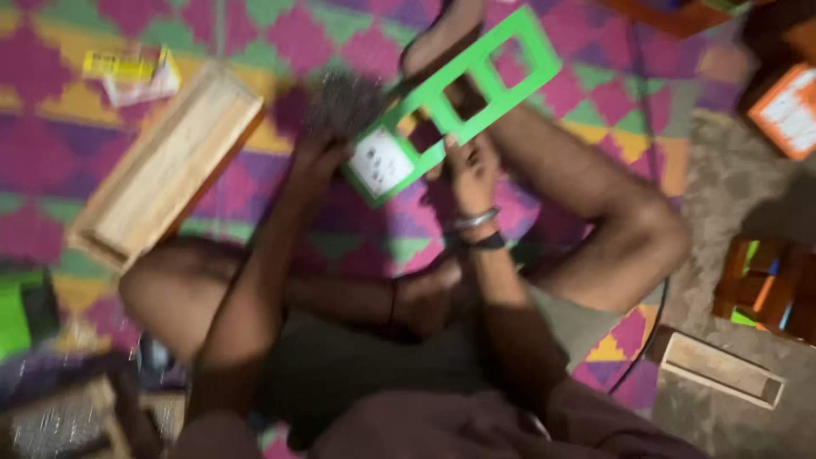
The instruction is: The person sits on a mat and assembles electrical socket units by inserting metal screws into red and green plastic frames. They handle multiple socket modules and fasteners, working one at a time and occasionally shifting the frames to access different screw holes.
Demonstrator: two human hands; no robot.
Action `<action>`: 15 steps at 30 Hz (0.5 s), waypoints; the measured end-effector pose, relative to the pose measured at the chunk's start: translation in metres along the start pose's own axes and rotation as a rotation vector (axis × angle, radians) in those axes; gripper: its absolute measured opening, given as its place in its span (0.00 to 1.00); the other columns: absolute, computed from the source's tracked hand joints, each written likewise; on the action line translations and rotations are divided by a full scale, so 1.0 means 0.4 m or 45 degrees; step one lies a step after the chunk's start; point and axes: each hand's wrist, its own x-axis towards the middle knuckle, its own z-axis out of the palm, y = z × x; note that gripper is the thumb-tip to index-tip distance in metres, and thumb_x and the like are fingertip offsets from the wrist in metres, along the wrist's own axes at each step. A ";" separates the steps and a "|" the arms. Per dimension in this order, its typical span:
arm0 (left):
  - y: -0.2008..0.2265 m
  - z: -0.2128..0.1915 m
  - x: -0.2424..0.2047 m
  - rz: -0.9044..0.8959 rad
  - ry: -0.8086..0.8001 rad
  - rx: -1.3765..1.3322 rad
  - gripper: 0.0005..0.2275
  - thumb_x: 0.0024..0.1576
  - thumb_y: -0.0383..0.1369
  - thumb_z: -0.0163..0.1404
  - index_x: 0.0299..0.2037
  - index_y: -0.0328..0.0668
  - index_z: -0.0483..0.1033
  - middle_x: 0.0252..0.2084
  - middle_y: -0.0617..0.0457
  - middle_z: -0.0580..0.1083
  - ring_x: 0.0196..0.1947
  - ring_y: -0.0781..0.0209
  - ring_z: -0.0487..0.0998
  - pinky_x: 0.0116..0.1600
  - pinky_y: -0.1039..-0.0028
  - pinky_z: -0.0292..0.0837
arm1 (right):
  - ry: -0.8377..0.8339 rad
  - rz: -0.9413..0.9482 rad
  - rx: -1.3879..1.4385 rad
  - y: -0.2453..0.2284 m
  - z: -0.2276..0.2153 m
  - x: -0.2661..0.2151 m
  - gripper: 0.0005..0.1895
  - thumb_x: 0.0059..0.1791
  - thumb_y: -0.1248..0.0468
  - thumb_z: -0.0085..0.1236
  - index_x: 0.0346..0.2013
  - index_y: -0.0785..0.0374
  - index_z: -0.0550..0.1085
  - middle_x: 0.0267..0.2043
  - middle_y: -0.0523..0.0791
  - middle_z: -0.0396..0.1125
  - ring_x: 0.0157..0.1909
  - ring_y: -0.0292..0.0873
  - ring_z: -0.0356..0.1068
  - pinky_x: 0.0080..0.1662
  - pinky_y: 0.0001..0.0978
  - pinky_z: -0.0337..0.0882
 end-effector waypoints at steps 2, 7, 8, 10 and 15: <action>0.066 0.018 -0.008 0.163 0.044 0.125 0.07 0.56 0.32 0.55 0.40 0.37 0.76 0.32 0.55 0.74 0.32 0.67 0.74 0.38 0.72 0.69 | -0.075 0.089 0.150 -0.035 0.019 -0.009 0.10 0.57 0.65 0.54 0.50 0.69 0.72 0.26 0.43 0.71 0.25 0.36 0.70 0.30 0.27 0.72; 0.110 0.056 -0.032 0.123 0.138 0.118 0.07 0.56 0.32 0.57 0.35 0.37 0.75 0.28 0.58 0.72 0.28 0.69 0.70 0.34 0.74 0.66 | -0.146 0.152 0.192 -0.068 0.048 -0.028 0.10 0.58 0.66 0.53 0.52 0.70 0.72 0.28 0.44 0.71 0.27 0.36 0.70 0.32 0.29 0.73; 0.099 0.052 -0.025 0.118 0.154 0.128 0.07 0.55 0.32 0.57 0.35 0.37 0.74 0.27 0.57 0.71 0.28 0.69 0.70 0.34 0.73 0.66 | -0.153 0.148 0.197 -0.062 0.051 -0.024 0.10 0.58 0.66 0.53 0.52 0.70 0.72 0.28 0.44 0.71 0.27 0.36 0.70 0.32 0.29 0.73; 0.055 0.048 -0.002 0.107 0.184 0.144 0.08 0.54 0.32 0.58 0.33 0.37 0.74 0.26 0.56 0.71 0.28 0.68 0.70 0.33 0.72 0.66 | -0.167 0.120 0.181 -0.041 0.046 -0.012 0.10 0.59 0.66 0.53 0.52 0.70 0.72 0.29 0.44 0.71 0.27 0.37 0.70 0.32 0.29 0.72; -0.033 0.041 0.014 0.333 0.127 0.461 0.09 0.47 0.32 0.59 0.29 0.37 0.72 0.26 0.51 0.69 0.26 0.60 0.70 0.33 0.66 0.65 | 0.035 -0.177 -0.428 -0.026 0.050 -0.036 0.19 0.55 0.63 0.61 0.57 0.71 0.72 0.48 0.50 0.72 0.49 0.44 0.69 0.51 0.38 0.71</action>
